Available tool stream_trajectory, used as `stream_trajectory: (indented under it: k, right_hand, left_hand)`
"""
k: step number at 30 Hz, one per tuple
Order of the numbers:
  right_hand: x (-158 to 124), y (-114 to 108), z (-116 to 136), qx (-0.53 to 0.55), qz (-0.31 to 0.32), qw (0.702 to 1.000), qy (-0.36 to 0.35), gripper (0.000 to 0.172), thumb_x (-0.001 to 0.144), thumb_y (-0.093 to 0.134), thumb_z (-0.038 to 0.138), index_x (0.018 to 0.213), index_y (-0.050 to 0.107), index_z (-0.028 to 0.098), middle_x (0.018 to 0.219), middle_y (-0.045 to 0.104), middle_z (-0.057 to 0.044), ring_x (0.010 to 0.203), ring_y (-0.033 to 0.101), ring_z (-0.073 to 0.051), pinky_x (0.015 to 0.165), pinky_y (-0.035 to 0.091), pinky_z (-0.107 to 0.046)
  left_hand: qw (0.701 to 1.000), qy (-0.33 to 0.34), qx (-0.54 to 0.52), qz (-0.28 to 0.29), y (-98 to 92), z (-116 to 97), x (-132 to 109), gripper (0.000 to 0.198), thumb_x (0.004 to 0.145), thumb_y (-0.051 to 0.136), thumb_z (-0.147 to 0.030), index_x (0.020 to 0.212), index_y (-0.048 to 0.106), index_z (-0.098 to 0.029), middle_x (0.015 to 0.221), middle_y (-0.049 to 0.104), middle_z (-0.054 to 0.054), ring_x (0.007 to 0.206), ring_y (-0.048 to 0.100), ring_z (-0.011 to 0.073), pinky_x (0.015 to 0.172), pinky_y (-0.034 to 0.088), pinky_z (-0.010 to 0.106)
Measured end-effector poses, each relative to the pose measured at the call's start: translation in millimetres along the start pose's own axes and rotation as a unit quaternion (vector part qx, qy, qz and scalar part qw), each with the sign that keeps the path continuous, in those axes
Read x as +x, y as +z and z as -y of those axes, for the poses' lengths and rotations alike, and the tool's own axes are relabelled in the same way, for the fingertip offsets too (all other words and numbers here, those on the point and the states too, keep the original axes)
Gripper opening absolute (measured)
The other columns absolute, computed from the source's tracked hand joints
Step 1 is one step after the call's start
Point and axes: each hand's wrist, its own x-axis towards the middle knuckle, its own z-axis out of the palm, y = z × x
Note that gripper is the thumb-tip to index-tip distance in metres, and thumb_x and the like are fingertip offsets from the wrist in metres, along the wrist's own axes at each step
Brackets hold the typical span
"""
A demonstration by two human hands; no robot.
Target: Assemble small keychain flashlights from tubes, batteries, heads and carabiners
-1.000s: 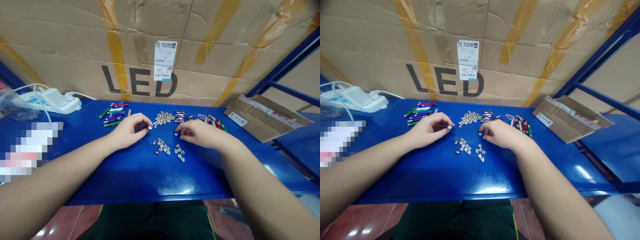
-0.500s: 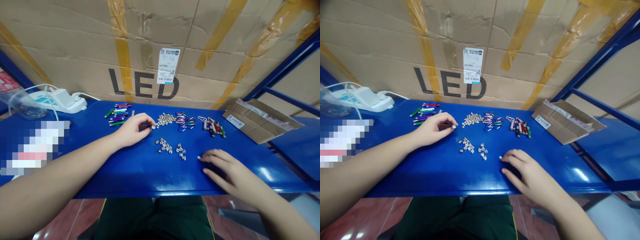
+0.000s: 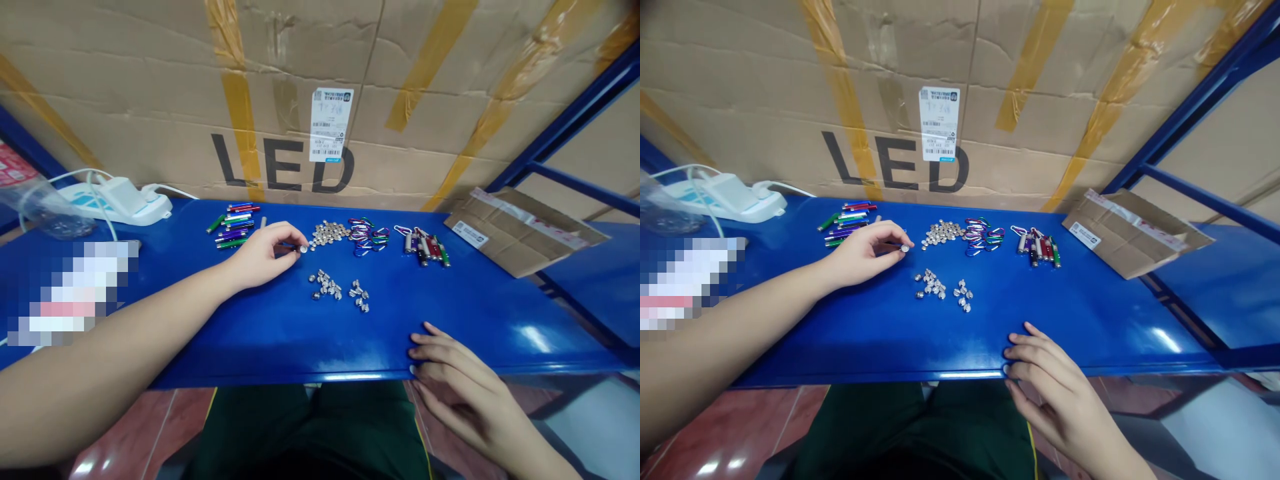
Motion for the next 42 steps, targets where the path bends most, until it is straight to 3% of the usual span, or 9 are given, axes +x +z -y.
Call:
stream_trajectory:
  k: [13, 17, 20, 25, 29, 32, 36, 42]
  right_hand:
    - [-2.6, 4.4, 0.9, 0.009, -0.026, 0.999, -0.034, 0.025, 0.084, 0.069, 0.005, 0.102, 0.068, 0.022, 0.096, 0.076, -0.007, 0.096, 0.077, -0.025, 0.104, 0.062, -0.051]
    - [7.5, -2.7, 5.0, 0.048, -0.073, 0.996, 0.000, 0.024, 0.084, 0.064, 0.002, 0.095, 0.063, 0.023, 0.082, 0.071, -0.004, 0.082, 0.074, -0.022, 0.085, 0.067, -0.042]
    - [28.7, -13.8, 5.9, 0.071, -0.071, 0.994, 0.041, 0.022, 0.087, 0.065, 0.004, 0.092, 0.062, 0.025, 0.078, 0.070, -0.003, 0.075, 0.072, -0.019, 0.068, 0.062, -0.031]
    - [106.0, -19.5, 4.6, 0.088, -0.022, 0.991, 0.093, 0.004, 0.094, 0.068, 0.020, 0.093, 0.070, 0.024, 0.086, 0.077, -0.005, 0.076, 0.073, -0.018, 0.071, 0.059, -0.029]
    - [183.5, 1.3, 1.0, 0.168, 0.018, 0.982, 0.083, 0.011, 0.092, 0.070, 0.030, 0.091, 0.073, 0.020, 0.084, 0.077, -0.005, 0.074, 0.070, -0.018, 0.071, 0.058, -0.032]
    - [220.4, 24.4, -5.7, 0.276, 0.044, 0.955, 0.102, 0.012, 0.089, 0.069, 0.030, 0.088, 0.070, 0.018, 0.079, 0.074, -0.004, 0.071, 0.068, -0.017, 0.070, 0.057, -0.032]
    - [229.8, 47.4, -15.6, 0.347, 0.065, 0.926, 0.134, 0.013, 0.085, 0.069, 0.030, 0.087, 0.070, 0.017, 0.073, 0.071, -0.003, 0.066, 0.065, -0.016, 0.065, 0.054, -0.032]
    - [219.9, 56.0, -19.5, 0.351, 0.079, 0.921, 0.151, 0.016, 0.085, 0.069, 0.031, 0.089, 0.073, 0.016, 0.079, 0.072, -0.005, 0.071, 0.066, -0.017, 0.065, 0.052, -0.032]
  left_hand:
    - [1.000, 0.005, -0.015, 0.009, -0.3, 2.5, -0.5, 0.015, 0.089, 0.067, -0.025, 0.101, 0.072, -0.018, 0.108, 0.066, 0.008, 0.101, 0.071, 0.0209, 0.095, 0.063, 0.042]
    - [1.000, 0.009, -0.015, 0.009, 0.1, 0.6, -0.6, 0.014, 0.089, 0.066, -0.026, 0.100, 0.071, -0.018, 0.108, 0.066, 0.008, 0.101, 0.072, 0.0213, 0.095, 0.063, 0.043]
    - [1.000, 0.024, -0.019, 0.006, 0.5, -1.3, -0.7, 0.013, 0.090, 0.066, -0.026, 0.100, 0.071, -0.018, 0.108, 0.067, 0.008, 0.101, 0.071, 0.0208, 0.096, 0.063, 0.042]
    - [0.999, 0.039, -0.024, -0.001, -0.1, -2.6, -0.5, 0.014, 0.091, 0.066, -0.025, 0.102, 0.072, -0.018, 0.109, 0.067, 0.008, 0.103, 0.070, 0.0207, 0.097, 0.063, 0.041]
    - [0.998, 0.052, -0.019, 0.005, -1.0, -1.2, -1.3, 0.015, 0.091, 0.066, -0.023, 0.104, 0.073, -0.017, 0.107, 0.068, 0.008, 0.102, 0.070, 0.0204, 0.094, 0.064, 0.039]
    - [0.998, 0.057, -0.017, 0.015, -1.7, 0.5, -2.2, 0.015, 0.091, 0.066, -0.020, 0.105, 0.072, -0.018, 0.107, 0.070, 0.008, 0.102, 0.071, 0.0202, 0.093, 0.064, 0.037]
    - [0.998, 0.055, -0.012, 0.014, -2.0, 2.1, -2.4, 0.013, 0.091, 0.068, -0.021, 0.103, 0.072, -0.018, 0.106, 0.071, 0.007, 0.099, 0.072, 0.0191, 0.091, 0.064, 0.035]
    - [0.998, 0.063, -0.001, 0.018, -0.4, 1.6, -1.6, 0.014, 0.093, 0.066, -0.020, 0.105, 0.072, -0.017, 0.106, 0.073, 0.008, 0.097, 0.072, 0.0177, 0.086, 0.064, 0.031]
